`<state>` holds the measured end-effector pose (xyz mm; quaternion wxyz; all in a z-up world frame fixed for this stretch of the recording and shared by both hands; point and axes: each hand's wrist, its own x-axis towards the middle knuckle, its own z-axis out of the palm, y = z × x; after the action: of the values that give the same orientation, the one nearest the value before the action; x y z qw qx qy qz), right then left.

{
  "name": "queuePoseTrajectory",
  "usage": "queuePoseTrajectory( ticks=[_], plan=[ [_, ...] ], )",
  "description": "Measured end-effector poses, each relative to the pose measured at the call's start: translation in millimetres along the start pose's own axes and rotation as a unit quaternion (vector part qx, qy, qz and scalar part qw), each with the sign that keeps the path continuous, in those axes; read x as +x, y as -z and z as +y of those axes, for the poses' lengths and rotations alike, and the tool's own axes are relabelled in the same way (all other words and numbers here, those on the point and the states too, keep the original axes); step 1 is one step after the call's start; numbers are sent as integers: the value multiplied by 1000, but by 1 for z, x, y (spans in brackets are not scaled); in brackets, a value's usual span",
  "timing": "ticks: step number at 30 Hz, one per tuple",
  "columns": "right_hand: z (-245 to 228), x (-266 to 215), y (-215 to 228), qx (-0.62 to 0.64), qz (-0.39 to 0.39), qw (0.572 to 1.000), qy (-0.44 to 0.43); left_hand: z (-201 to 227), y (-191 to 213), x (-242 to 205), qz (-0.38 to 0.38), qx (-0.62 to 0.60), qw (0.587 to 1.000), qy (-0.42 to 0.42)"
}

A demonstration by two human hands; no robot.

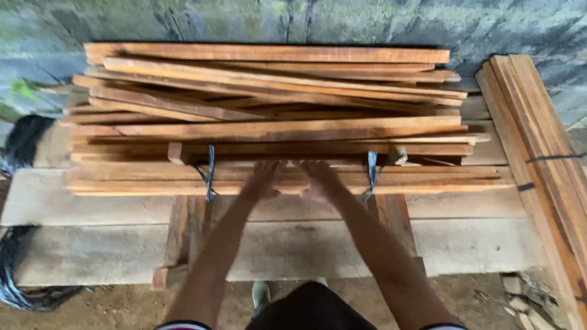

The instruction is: The person organizes a pile of wooden planks on a workbench. They pick up individual planks and small bundles, align them, and place them into a neat stack. The person also moves a bundle of planks to the side and continues to arrange the remaining pieces.

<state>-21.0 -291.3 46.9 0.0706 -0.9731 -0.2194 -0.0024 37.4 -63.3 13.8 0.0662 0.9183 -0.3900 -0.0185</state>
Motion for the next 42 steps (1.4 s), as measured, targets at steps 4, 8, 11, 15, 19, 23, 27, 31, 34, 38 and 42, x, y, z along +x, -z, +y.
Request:
queuePoseTrajectory(
  ticks=[4, 8, 11, 15, 19, 23, 27, 31, 34, 38, 42],
  plan=[
    [52, -42, 31, -1, -20, 998, -66, -53, 2, -7, 34, -676, 617, 401],
    [67, -66, 38, 4, -71, 982, -177, -58, 24, -54, 128, 82, 988, 38],
    [81, -61, 26, -34, -65, 982, -172, -64, 20, -45, 218, 109, 970, -8],
    [74, -61, 33, -60, -72, 983, -159, -63, 22, -45, 235, 95, 967, -12],
    [81, -62, 11, -87, -48, 984, -147, -65, 15, -47, 224, 80, 971, -11],
    [75, -60, 24, -63, -34, 985, -155, -73, -1, -39, 294, 124, 948, -7],
    [76, -73, 9, -13, -45, 986, -159, -92, -54, -38, 307, 133, 942, -11],
    [56, -101, 4, -29, -47, 986, -158, -59, -43, -77, 215, 118, 969, 43],
    [52, -119, -13, -20, -51, 983, -174, -45, -43, -100, 159, 106, 980, 49],
    [23, -141, 9, -3, -127, 978, -163, -21, -35, -135, 132, 97, 986, 34],
    [23, -141, 8, -2, -160, 973, -164, -22, -44, -138, 125, 63, 990, 28]
  ],
)
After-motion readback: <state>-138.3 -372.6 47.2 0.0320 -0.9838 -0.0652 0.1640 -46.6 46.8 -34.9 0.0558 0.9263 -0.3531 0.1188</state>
